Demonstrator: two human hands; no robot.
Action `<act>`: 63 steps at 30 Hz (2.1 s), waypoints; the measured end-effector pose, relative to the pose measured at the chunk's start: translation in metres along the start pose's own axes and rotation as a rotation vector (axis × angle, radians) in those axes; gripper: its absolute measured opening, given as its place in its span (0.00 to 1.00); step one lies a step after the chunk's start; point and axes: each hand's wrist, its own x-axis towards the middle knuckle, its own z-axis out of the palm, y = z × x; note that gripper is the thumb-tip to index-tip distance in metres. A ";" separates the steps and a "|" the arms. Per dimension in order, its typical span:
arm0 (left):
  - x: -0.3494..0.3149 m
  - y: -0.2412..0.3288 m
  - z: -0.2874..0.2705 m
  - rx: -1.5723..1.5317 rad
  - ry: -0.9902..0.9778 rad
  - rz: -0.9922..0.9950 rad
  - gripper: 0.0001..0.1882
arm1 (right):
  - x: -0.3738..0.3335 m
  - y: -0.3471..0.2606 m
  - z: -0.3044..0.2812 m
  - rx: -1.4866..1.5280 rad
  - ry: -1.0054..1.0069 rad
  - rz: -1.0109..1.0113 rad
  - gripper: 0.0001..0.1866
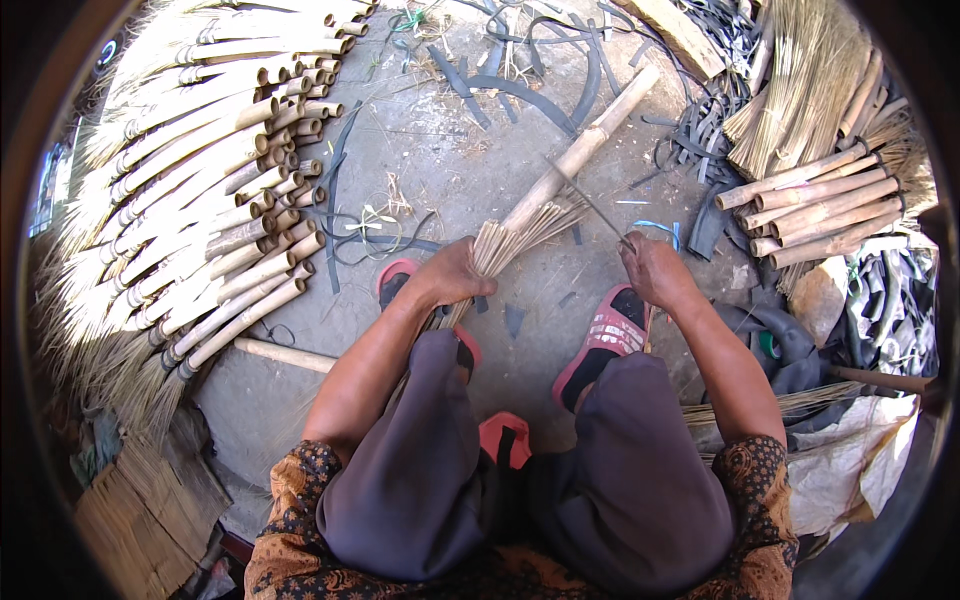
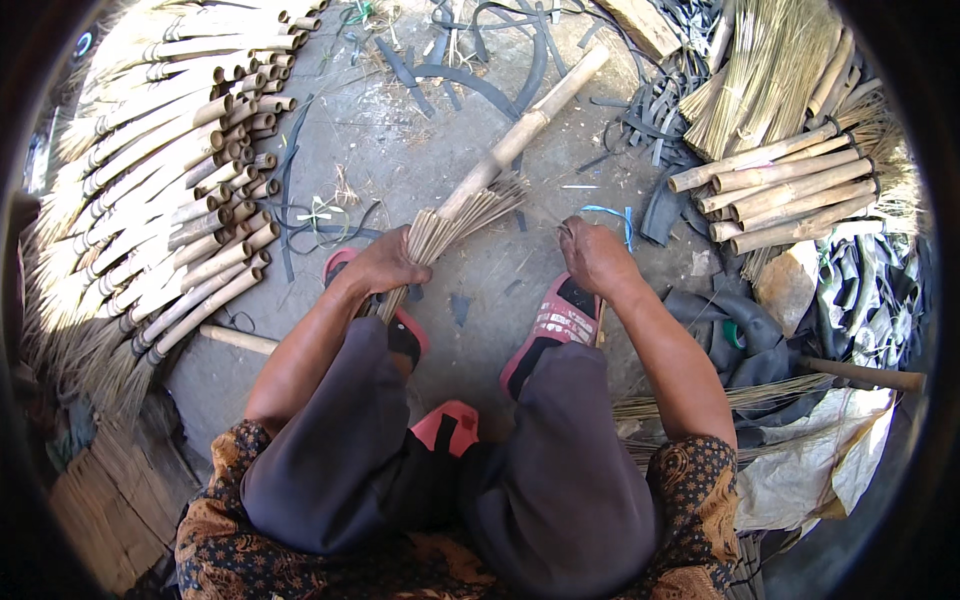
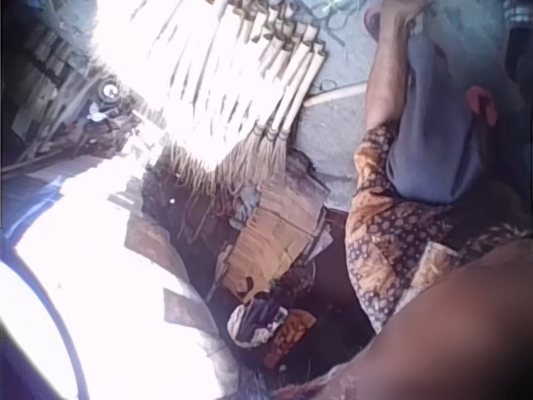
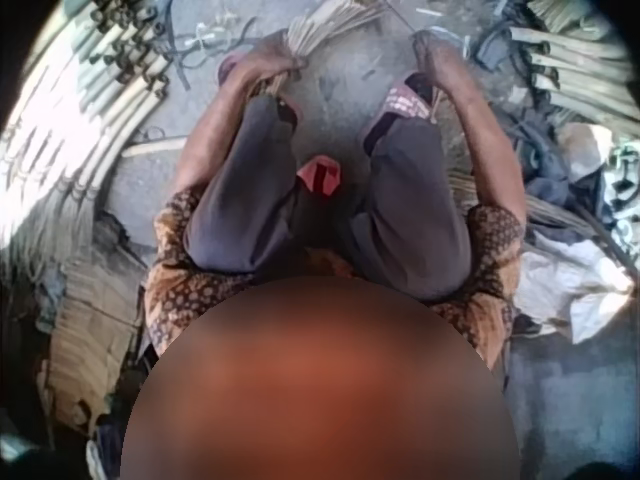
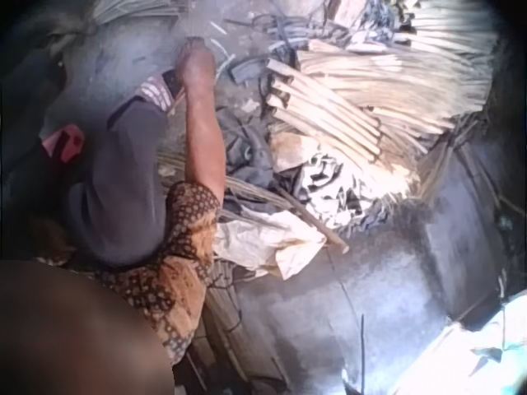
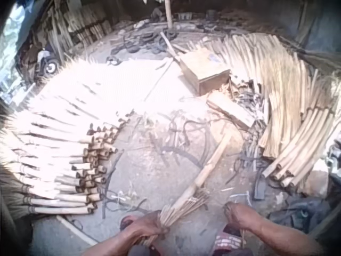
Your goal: The person assembles a broom by gathering dried plant fibers, aligning them into a bundle, and securing them to a wooden handle with strips of rubber. They use a knife to tighten and trim the bindings, then place the finished broom with others nearby.
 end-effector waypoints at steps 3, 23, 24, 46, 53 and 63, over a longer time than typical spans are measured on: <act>0.002 -0.001 0.000 -0.002 -0.004 0.042 0.24 | -0.008 -0.018 0.011 0.066 -0.031 0.034 0.15; -0.019 0.030 0.038 0.776 0.388 -0.169 0.44 | -0.010 -0.054 0.038 -0.016 -0.192 -0.111 0.15; -0.015 0.030 0.032 0.736 0.349 -0.222 0.44 | -0.008 -0.051 0.037 0.018 -0.131 -0.122 0.16; 0.003 0.004 -0.007 -0.025 -0.034 0.040 0.30 | -0.011 -0.033 0.013 -0.055 -0.121 -0.082 0.14; -0.012 0.018 -0.010 0.254 0.057 -0.064 0.36 | -0.014 -0.051 0.020 -0.012 -0.205 -0.119 0.14; -0.016 0.032 -0.002 0.618 0.304 -0.224 0.31 | 0.006 -0.025 0.012 0.150 0.030 -0.002 0.16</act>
